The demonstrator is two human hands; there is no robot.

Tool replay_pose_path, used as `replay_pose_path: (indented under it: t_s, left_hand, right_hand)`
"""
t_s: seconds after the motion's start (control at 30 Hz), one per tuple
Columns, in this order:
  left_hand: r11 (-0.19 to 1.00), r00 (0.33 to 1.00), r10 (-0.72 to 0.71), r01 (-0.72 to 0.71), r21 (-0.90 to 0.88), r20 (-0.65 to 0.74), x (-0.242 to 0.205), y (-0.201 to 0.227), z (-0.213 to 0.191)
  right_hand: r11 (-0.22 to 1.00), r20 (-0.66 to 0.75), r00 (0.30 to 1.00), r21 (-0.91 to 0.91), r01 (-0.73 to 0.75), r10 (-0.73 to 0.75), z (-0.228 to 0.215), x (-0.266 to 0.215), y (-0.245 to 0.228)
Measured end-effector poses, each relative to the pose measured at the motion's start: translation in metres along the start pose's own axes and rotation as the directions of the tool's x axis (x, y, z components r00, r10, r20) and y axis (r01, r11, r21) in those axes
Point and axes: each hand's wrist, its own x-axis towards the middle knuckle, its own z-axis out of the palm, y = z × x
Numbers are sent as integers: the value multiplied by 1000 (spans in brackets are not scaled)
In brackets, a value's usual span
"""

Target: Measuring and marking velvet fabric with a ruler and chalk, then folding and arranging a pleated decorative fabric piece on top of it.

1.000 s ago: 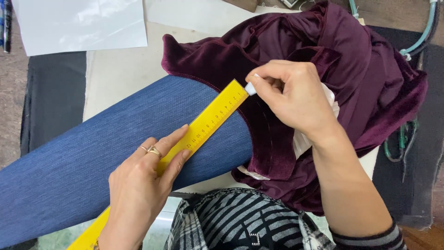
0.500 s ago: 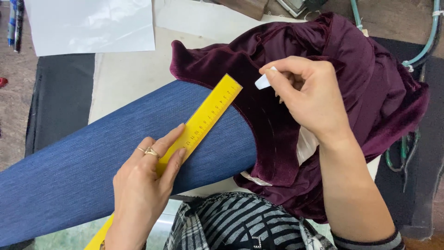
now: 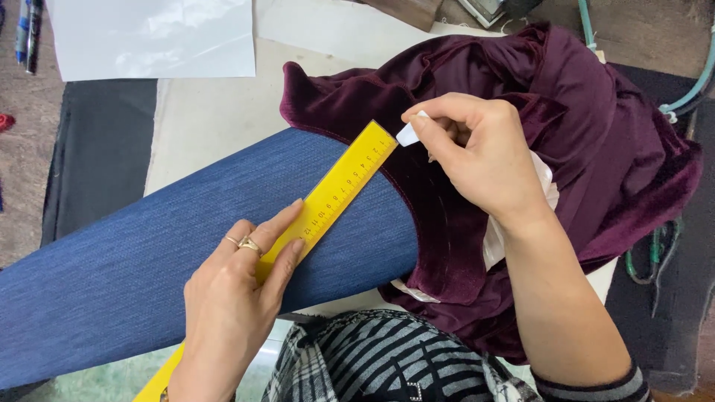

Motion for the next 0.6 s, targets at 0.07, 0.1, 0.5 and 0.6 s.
replay_pose_path:
  t_s: [0.07,0.1,0.5,0.6]
  left_hand:
    - [1000,1000,5,-5,2,0,0,0,0]
    - [1000,1000,11,-11,5,-1,0,0,0]
    - [998,996,-53,50,48,72,3,4,-4]
    - [996,993,-78,74,47,94,3,5,-5]
  right_hand:
    - [1000,4,1000,5,9,-9,1,1,1]
    - [1000,6,1000,9,18,-18,2,2,1]
    - [984,34,993,-136,119,-115,3,15,-3]
    - [982,45,991,-137,127,-122,4,16,-3]
